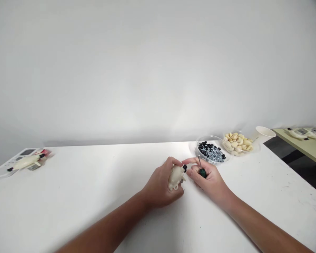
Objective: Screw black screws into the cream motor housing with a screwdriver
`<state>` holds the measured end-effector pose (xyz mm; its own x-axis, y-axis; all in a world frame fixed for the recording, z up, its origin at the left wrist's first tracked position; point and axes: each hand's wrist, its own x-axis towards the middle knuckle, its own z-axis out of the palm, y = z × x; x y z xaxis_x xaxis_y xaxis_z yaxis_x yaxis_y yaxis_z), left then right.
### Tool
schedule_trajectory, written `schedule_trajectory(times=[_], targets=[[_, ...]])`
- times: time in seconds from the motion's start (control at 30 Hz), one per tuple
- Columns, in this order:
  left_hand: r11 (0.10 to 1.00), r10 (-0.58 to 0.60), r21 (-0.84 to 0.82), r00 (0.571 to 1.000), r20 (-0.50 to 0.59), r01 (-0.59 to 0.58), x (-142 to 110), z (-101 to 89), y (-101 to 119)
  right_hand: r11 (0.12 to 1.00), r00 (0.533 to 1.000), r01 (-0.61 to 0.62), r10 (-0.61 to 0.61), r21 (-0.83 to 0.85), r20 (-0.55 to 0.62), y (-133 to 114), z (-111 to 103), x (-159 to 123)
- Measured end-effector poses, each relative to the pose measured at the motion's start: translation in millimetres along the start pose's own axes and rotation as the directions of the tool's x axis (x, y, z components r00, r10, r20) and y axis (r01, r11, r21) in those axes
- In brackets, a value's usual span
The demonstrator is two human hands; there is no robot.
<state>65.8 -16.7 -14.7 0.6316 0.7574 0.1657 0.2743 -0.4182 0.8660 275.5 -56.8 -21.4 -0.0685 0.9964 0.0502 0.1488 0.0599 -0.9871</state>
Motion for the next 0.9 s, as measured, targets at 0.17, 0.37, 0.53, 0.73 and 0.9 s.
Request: schedule_trajectory(times=[0.17, 0.37, 0.53, 0.73, 0.9], targets=[[0.986, 0.034, 0.161, 0.999, -0.019, -0.030, -0.3, 3.4, 0.5, 0.993, 0.996, 0.080, -0.083, -0.086, -0.030, 1.9, -0.7, -1.3], [0.969, -0.012, 0.246, 0.999, -0.051, 0.024, -0.2, 6.3, -0.9, 0.992, 0.999, 0.022, -0.027, -0.125, -0.041, -6.4, 0.4, -4.2], [0.966, -0.049, 0.252, 0.996, -0.078, 0.067, 1.0, 6.9, 0.9, 0.990, 0.998, 0.031, -0.038, -0.138, -0.045, -6.5, 0.4, -4.4], [0.999, -0.045, 0.009, 0.999, -0.004, 0.045, 1.6, -1.5, 3.0, 0.992, 0.998, 0.059, -0.060, -0.115, -0.004, -2.5, -0.5, -3.0], [0.888, -0.120, -0.441, 0.992, 0.046, 0.128, 2.5, -8.3, 0.9, 0.998, 0.999, 0.033, -0.034, 0.045, 0.024, 2.1, 1.4, -2.3]])
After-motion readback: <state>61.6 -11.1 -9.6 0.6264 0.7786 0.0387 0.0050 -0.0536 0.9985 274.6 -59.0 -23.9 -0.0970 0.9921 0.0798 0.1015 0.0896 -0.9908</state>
